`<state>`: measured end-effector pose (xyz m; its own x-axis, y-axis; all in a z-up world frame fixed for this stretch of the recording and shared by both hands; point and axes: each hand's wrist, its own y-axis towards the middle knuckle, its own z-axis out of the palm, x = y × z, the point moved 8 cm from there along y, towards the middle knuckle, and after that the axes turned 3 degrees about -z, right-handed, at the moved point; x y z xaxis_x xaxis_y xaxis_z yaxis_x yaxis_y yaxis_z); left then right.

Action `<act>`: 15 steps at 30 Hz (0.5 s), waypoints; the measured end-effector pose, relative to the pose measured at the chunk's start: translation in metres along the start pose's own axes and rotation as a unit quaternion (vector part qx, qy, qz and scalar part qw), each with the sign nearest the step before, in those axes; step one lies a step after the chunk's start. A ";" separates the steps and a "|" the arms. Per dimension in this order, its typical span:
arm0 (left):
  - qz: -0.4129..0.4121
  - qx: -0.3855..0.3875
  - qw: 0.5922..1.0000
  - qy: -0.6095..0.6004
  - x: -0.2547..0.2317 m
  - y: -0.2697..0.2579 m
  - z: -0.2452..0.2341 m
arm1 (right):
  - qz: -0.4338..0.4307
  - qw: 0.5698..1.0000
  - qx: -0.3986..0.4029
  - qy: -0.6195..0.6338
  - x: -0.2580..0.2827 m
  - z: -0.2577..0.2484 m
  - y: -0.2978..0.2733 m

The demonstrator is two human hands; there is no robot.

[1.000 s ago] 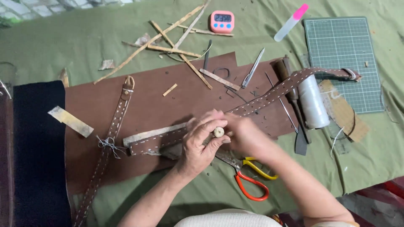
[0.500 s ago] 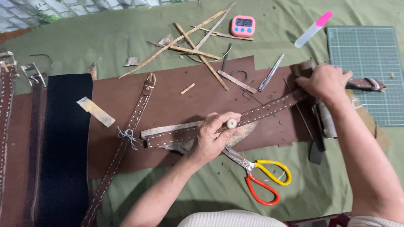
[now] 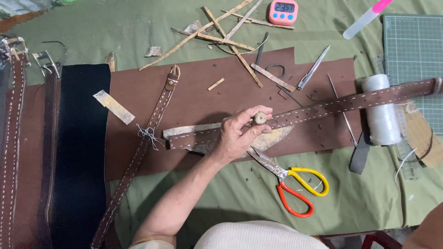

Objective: Punching a series of holes into a leather strap using a manual punch tool and a mallet, followed by trimming the leather with scissors.

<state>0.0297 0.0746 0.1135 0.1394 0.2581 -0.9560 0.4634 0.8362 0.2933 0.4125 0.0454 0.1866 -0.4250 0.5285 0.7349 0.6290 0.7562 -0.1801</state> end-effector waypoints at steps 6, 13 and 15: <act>0.003 0.007 1.000 -0.027 0.005 -0.002 0.003 | -0.032 0.991 0.114 0.063 0.033 0.074 -0.088; -0.009 0.006 0.994 -0.106 0.013 -0.002 0.003 | -0.518 0.848 0.115 0.014 0.191 0.044 -0.224; -0.007 0.002 0.999 -0.032 -0.004 0.003 -0.001 | -0.446 0.877 0.172 0.039 0.064 0.054 -0.181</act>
<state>0.0298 0.0766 0.1178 0.1883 0.2144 -0.9584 0.4696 0.8374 0.2796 0.2366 -0.0365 0.2313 -0.5933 -0.3515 0.7242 -0.1714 0.9341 0.3130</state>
